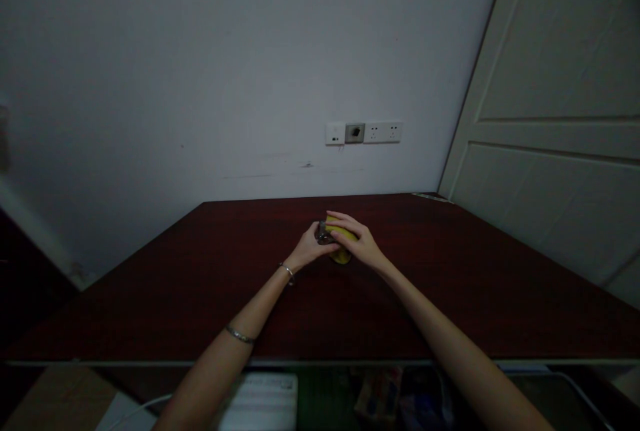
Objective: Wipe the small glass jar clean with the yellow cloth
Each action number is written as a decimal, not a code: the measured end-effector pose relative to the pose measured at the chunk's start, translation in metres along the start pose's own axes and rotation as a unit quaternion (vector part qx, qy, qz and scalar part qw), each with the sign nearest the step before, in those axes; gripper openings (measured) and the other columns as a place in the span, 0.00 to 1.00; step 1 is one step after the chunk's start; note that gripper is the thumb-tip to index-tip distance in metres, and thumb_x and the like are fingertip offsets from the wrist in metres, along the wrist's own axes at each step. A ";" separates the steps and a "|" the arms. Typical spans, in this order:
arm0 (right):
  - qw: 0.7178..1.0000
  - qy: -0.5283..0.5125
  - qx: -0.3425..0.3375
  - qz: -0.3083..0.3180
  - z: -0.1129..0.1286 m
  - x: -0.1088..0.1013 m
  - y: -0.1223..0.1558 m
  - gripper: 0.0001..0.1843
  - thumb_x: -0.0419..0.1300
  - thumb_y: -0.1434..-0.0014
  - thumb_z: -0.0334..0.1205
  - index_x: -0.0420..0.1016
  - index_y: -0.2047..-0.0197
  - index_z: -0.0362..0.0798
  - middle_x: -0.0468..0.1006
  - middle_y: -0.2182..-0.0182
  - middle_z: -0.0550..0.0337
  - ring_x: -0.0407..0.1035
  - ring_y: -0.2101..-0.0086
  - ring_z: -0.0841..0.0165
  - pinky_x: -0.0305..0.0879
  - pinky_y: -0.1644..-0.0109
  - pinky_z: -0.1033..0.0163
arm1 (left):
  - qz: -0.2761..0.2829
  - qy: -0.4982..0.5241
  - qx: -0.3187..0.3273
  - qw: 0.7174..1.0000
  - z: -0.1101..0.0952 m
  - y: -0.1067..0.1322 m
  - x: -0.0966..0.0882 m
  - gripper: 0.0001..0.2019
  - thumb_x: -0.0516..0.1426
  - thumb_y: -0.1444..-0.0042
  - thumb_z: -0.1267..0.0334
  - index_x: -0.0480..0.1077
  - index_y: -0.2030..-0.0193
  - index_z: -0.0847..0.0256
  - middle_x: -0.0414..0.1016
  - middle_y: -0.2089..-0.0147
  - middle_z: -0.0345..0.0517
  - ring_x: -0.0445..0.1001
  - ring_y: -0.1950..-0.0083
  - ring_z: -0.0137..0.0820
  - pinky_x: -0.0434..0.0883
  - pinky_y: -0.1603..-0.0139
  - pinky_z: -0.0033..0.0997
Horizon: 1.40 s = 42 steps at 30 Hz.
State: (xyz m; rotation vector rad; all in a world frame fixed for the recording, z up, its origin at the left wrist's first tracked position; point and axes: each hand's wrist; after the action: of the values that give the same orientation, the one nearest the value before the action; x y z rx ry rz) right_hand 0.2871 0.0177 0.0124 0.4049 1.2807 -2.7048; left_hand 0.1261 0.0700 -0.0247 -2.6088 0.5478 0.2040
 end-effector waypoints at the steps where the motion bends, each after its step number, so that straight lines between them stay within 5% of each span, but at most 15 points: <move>1: 1.000 -0.009 0.000 0.001 0.001 0.000 0.000 0.13 0.59 0.45 0.44 0.76 0.56 0.54 0.70 0.47 0.57 0.64 0.48 0.62 0.58 0.42 0.52 | 0.001 0.002 0.001 1.000 -0.001 0.000 0.000 0.30 0.66 0.63 0.56 0.62 0.53 0.65 0.70 0.55 0.49 0.70 0.55 0.34 0.66 0.53 0.34; 11: 0.982 -0.101 0.119 -0.104 -0.019 0.005 -0.005 0.16 0.60 0.48 0.47 0.76 0.57 0.51 0.74 0.51 0.55 0.67 0.49 0.62 0.58 0.42 0.52 | 0.011 -0.036 0.000 0.999 -0.013 0.006 0.004 0.34 0.67 0.65 0.57 0.62 0.50 0.63 0.70 0.53 0.50 0.69 0.53 0.36 0.65 0.50 0.36; 19: 0.997 -0.045 0.023 -0.055 0.001 0.011 0.000 0.09 0.61 0.48 0.44 0.78 0.62 0.56 0.72 0.50 0.59 0.66 0.50 0.62 0.60 0.43 0.51 | -0.018 -0.045 0.007 0.999 -0.008 0.004 0.002 0.31 0.65 0.61 0.55 0.61 0.51 0.64 0.70 0.55 0.49 0.69 0.54 0.36 0.65 0.51 0.36; 28: 0.986 -0.088 0.077 -0.115 -0.004 0.013 -0.006 0.14 0.60 0.48 0.47 0.78 0.59 0.52 0.74 0.52 0.56 0.66 0.50 0.62 0.58 0.41 0.52 | -0.030 -0.045 0.029 0.998 -0.019 0.012 0.008 0.32 0.65 0.62 0.56 0.60 0.50 0.62 0.70 0.54 0.49 0.69 0.53 0.36 0.66 0.50 0.35; 37: 0.998 -0.023 0.009 -0.066 0.005 0.016 0.002 0.09 0.60 0.47 0.44 0.78 0.62 0.57 0.73 0.50 0.59 0.66 0.49 0.61 0.59 0.43 0.50 | -0.063 -0.071 0.018 0.995 -0.009 0.008 0.009 0.31 0.64 0.62 0.56 0.60 0.51 0.62 0.71 0.57 0.47 0.71 0.58 0.34 0.67 0.56 0.31; 42: 0.995 -0.036 0.028 -0.089 0.004 0.017 -0.001 0.11 0.60 0.47 0.45 0.78 0.61 0.55 0.73 0.51 0.58 0.66 0.50 0.62 0.60 0.43 0.52 | -0.054 -0.055 0.042 0.996 -0.013 0.011 0.010 0.30 0.64 0.61 0.55 0.60 0.51 0.62 0.71 0.56 0.47 0.70 0.57 0.33 0.66 0.54 0.31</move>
State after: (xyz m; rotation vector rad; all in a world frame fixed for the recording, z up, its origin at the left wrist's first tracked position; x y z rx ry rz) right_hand 0.2702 0.0149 0.0107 0.2056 1.2814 -2.8782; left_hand 0.1313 0.0515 -0.0205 -2.5189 0.3673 0.2807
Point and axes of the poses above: each hand's wrist, its own y-axis away from the middle knuckle, its own x-axis out of the palm, z = x × y
